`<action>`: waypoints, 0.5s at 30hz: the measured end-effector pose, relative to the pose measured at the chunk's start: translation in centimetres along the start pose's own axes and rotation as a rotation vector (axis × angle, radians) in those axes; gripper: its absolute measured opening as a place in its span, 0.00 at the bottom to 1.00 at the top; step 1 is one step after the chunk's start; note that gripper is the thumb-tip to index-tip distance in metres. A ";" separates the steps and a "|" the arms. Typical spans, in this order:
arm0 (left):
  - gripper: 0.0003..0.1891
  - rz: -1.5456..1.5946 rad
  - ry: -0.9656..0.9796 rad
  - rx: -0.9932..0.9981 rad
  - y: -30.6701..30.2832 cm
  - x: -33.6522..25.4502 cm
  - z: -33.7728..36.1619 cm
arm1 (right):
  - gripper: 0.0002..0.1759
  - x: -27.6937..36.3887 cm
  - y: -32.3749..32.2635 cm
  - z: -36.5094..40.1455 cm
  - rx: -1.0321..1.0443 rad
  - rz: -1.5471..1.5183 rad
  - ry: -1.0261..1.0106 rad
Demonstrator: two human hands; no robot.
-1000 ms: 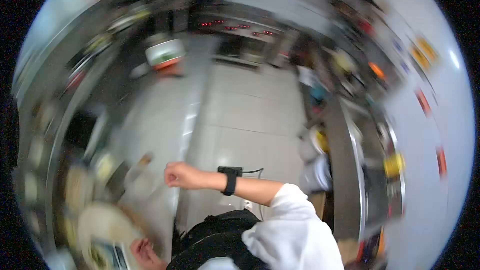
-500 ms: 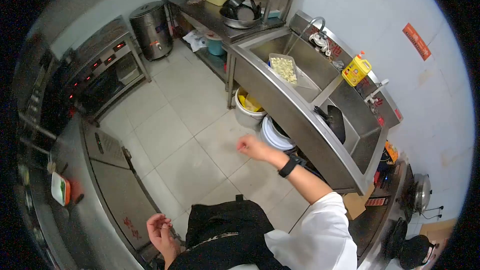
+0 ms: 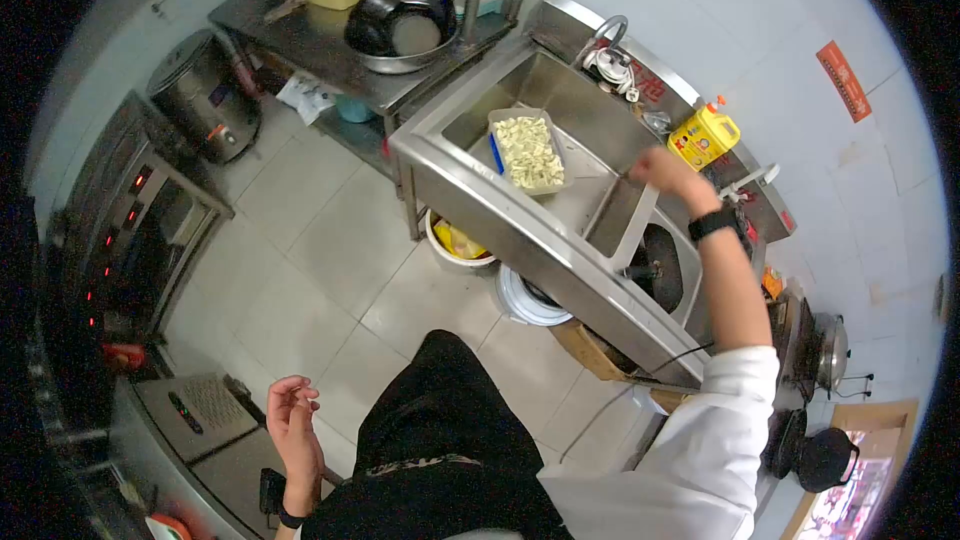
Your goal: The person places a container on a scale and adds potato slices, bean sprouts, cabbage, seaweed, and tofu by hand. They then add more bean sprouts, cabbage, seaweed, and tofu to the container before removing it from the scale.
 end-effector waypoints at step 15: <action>0.12 0.007 -0.513 -0.110 20.5 1.9 -17.4 | 0.22 -23.2 -5.3 -43.0 -0.459 0.088 0.008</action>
Point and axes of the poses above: each hand's wrist, its own z-axis away from the middle knuckle, its own y-axis out of the palm, x = y × z, the point moved 10 cm from there along -z, towards the middle knuckle, and after that the axes turned 11 degrees about -z, right-handed, at the moved point
